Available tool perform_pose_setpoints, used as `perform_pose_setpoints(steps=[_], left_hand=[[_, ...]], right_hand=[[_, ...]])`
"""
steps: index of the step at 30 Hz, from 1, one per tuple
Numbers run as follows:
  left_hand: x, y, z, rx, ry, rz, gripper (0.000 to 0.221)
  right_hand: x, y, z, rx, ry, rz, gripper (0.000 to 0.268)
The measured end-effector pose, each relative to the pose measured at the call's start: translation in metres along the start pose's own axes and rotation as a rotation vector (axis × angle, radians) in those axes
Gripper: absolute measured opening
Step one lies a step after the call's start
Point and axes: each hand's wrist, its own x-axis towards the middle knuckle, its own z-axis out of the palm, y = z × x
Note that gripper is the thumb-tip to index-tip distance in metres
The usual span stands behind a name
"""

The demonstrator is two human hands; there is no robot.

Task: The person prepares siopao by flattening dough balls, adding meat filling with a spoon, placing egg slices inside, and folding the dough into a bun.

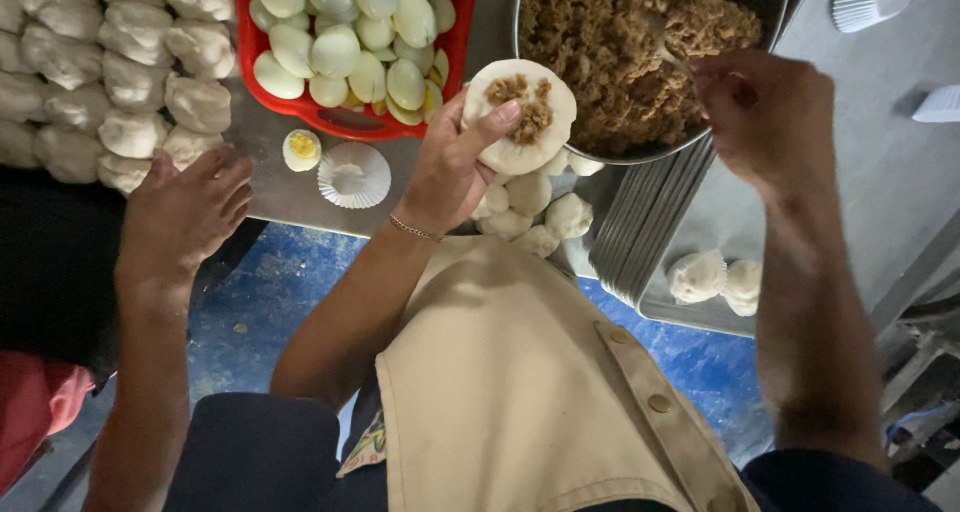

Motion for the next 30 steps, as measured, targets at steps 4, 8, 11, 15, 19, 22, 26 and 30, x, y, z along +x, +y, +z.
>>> perform_pose_setpoints(steps=[4,8,11,15,19,22,26,30], left_hand=[[0.003,0.001,0.002,-0.116,0.025,-0.062,0.034],[0.010,-0.002,0.004,-0.166,0.003,-0.067,0.041],[0.012,-0.004,0.006,-0.141,-0.004,-0.085,0.042],[0.019,-0.012,0.012,-0.144,-0.056,-0.084,0.046],[0.026,-0.018,0.018,-0.104,-0.115,-0.112,0.051],[0.027,-0.020,0.024,-0.159,-0.151,-0.168,0.052],[0.029,-0.021,0.027,-0.208,-0.173,-0.191,0.048],[0.029,-0.023,0.032,-0.185,-0.161,-0.162,0.046]], right_hand=[[-0.005,0.000,0.009,0.079,0.026,0.020,0.017],[-0.012,0.000,0.008,0.080,0.061,0.019,0.017],[-0.017,0.001,0.006,0.118,0.108,-0.015,0.018],[-0.029,-0.012,-0.001,0.111,0.135,0.009,0.016],[-0.051,-0.032,-0.012,0.062,0.180,-0.092,0.013],[-0.069,-0.036,-0.009,-0.113,0.199,-0.274,0.006],[-0.079,-0.029,0.011,-0.251,0.355,-0.462,0.019],[-0.090,-0.022,0.026,-0.297,0.407,-0.528,0.039]])
